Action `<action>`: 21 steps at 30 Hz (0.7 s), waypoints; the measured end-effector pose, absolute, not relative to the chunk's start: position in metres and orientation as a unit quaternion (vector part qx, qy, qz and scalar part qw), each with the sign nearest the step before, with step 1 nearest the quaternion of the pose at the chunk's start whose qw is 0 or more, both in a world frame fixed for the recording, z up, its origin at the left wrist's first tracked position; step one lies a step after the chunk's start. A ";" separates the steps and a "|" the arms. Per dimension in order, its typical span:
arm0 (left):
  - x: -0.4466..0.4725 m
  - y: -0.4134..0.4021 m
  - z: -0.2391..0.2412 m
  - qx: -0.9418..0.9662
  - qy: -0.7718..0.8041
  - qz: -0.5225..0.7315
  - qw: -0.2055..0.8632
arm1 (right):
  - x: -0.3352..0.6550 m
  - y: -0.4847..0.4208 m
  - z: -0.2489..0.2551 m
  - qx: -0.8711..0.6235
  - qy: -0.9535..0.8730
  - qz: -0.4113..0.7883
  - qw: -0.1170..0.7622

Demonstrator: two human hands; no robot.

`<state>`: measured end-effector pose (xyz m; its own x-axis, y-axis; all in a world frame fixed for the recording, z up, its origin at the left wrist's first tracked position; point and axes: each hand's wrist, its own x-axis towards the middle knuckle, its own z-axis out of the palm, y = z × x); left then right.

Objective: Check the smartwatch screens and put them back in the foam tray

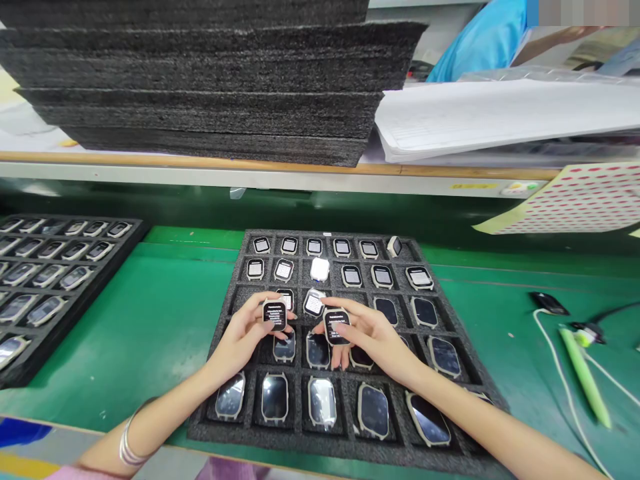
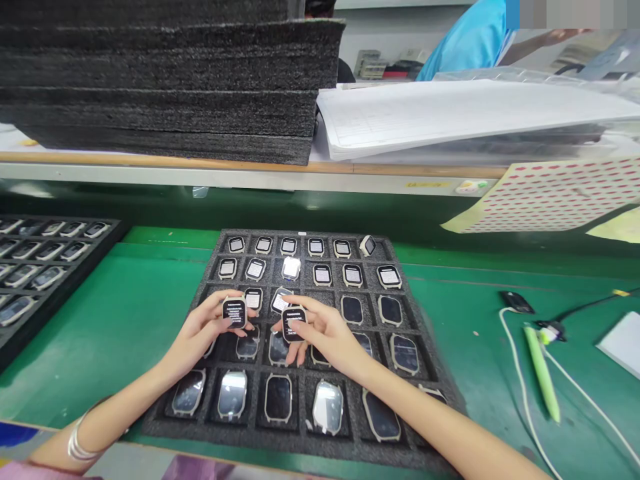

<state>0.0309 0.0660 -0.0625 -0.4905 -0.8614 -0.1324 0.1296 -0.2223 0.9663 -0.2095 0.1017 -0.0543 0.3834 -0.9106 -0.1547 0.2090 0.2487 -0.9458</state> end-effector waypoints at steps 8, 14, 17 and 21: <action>0.032 0.064 -0.061 0.349 -0.511 -0.695 0.366 | -0.209 0.106 -0.049 -0.498 0.345 -0.370 0.705; 0.033 0.062 -0.060 0.347 -0.513 -0.688 0.379 | -0.212 0.106 -0.049 -0.503 0.354 -0.361 0.701; 0.033 0.061 -0.058 0.354 -0.509 -0.686 0.380 | -0.214 0.104 -0.049 -0.516 0.361 -0.359 0.689; 0.033 0.061 -0.056 0.361 -0.508 -0.685 0.377 | -0.215 0.103 -0.050 -0.529 0.364 -0.352 0.681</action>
